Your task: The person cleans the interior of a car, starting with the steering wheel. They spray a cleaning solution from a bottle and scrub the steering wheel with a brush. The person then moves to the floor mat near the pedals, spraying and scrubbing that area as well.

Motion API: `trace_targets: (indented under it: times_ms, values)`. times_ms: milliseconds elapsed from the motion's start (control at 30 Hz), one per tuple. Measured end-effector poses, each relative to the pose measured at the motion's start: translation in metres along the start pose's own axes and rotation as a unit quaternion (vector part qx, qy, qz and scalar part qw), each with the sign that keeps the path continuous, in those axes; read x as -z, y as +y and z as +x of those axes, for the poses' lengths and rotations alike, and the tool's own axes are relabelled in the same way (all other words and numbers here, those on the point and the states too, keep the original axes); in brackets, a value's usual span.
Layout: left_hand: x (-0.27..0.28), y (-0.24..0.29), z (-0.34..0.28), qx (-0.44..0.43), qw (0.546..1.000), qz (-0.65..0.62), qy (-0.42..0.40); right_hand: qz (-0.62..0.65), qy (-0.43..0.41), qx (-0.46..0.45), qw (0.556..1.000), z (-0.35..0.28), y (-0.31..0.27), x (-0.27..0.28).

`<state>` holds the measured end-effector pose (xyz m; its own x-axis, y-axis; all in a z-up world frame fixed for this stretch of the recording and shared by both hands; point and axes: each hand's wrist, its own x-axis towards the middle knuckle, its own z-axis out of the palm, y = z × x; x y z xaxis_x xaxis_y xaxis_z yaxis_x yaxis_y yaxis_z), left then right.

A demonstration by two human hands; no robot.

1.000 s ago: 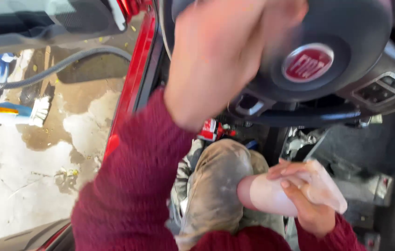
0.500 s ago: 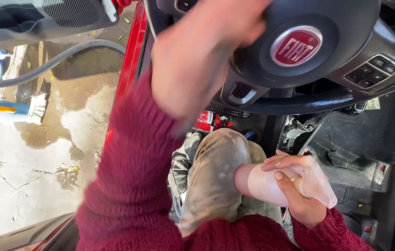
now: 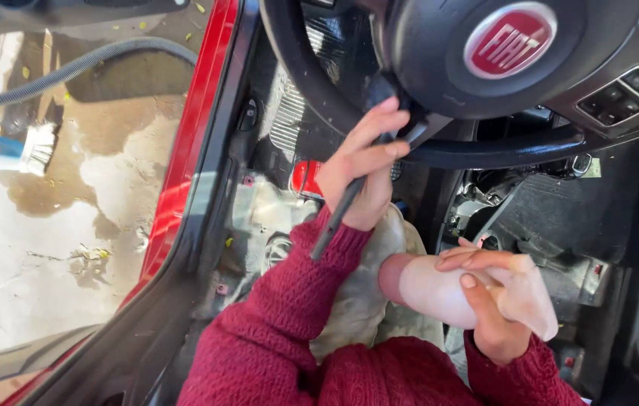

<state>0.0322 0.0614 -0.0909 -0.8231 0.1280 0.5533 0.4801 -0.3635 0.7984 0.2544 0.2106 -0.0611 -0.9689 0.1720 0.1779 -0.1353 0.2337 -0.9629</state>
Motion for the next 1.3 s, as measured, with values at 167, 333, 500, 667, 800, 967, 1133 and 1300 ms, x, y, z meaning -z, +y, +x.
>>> trace_targets:
  times_ms: [167, 333, 500, 667, 800, 967, 1133, 1300]
  values:
    - [-0.007, 0.020, 0.035, -0.027, 0.961, -0.126, 0.246, -0.012, 0.022, 0.001, 1.000, 0.006, -0.009, 0.002]
    - [-0.007, -0.057, -0.020, -0.049, 0.993, -0.053, 0.097, 0.044, 0.055, -0.011, 0.997, -0.001, 0.009, 0.003]
    - [-0.005, 0.027, 0.008, -0.043, 0.981, -0.078, 0.170, 0.027, 0.026, -0.006, 0.999, -0.014, 0.002, 0.007]
    - [-0.012, 0.021, -0.018, -0.216, 0.942, 0.225, -0.123, 0.048, 0.051, -0.013, 0.997, -0.015, 0.012, 0.005]
    - [-0.032, 0.026, -0.001, -0.300, 0.913, 0.239, -0.135, 0.104, 0.070, -0.037, 0.991, -0.015, 0.009, 0.007]
    - [0.020, 0.032, 0.024, -0.358, 0.878, 0.221, -0.229, 0.079, 0.064, -0.031, 0.994, -0.017, 0.010, 0.009]
    - [0.035, 0.047, 0.043, -0.409, 0.825, 0.265, -0.287, 0.061, 0.077, -0.029, 0.995, -0.020, 0.014, 0.012]
    - [-0.033, 0.044, 0.052, -0.449, 0.790, 0.252, -0.332, 0.084, 0.051, -0.027, 0.995, -0.015, 0.009, 0.008]
